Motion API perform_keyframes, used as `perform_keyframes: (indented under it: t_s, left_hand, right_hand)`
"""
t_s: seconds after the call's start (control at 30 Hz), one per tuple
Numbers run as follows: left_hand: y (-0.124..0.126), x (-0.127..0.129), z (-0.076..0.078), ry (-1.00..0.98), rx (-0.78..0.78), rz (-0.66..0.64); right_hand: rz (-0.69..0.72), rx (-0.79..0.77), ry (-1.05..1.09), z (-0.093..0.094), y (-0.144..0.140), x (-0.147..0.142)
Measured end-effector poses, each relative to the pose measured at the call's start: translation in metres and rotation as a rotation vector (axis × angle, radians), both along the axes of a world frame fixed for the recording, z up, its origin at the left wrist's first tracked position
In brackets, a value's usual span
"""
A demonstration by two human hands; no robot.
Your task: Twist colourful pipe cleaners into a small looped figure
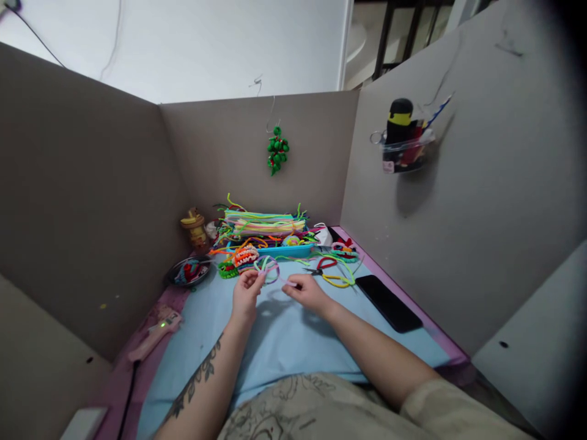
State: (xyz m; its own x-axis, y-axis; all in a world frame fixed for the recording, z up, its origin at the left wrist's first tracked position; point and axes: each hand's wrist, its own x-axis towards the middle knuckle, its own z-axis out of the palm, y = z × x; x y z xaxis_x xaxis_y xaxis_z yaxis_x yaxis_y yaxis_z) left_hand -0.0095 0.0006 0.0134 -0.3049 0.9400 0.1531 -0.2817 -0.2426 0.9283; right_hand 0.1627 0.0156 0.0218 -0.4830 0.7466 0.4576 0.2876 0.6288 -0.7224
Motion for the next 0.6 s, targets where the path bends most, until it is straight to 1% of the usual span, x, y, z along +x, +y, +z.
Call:
perform_keyframes:
  t_s: [0.07, 0.13, 0.2, 0.27, 0.33, 0.43, 0.5, 0.6]
  left_hand:
    - [-0.002, 0.004, 0.000, 0.073, 0.007, -0.005]
    - [-0.004, 0.006, 0.001, 0.106, 0.003, -0.022]
    - [-0.006, 0.007, 0.002, 0.125, -0.002, -0.017]
    - [-0.007, 0.007, 0.003, 0.141, -0.004, -0.001]
    - [-0.008, 0.008, 0.004, 0.156, -0.003, -0.003]
    - [-0.009, 0.009, 0.005, 0.168, -0.001, -0.016]
    - [-0.009, 0.010, 0.006, 0.170, 0.000, -0.016]
    - [-0.010, 0.013, 0.006, 0.163, -0.004, -0.031]
  right_hand:
    - [-0.116, 0.112, 0.138, 0.000, 0.001, 0.001]
    - [-0.179, 0.185, 0.300, -0.002, 0.003, 0.001]
    - [-0.224, 0.221, 0.470, -0.004, 0.005, 0.002]
    - [-0.259, 0.215, 0.542, -0.006, 0.006, 0.003]
    - [-0.238, 0.171, 0.487, -0.006, 0.006, 0.003]
    - [-0.133, 0.119, 0.384, -0.005, 0.002, 0.003]
    - [-0.131, 0.161, 0.350, -0.004, 0.000, 0.000]
    - [-0.215, 0.293, 0.284, -0.004, -0.003, -0.005]
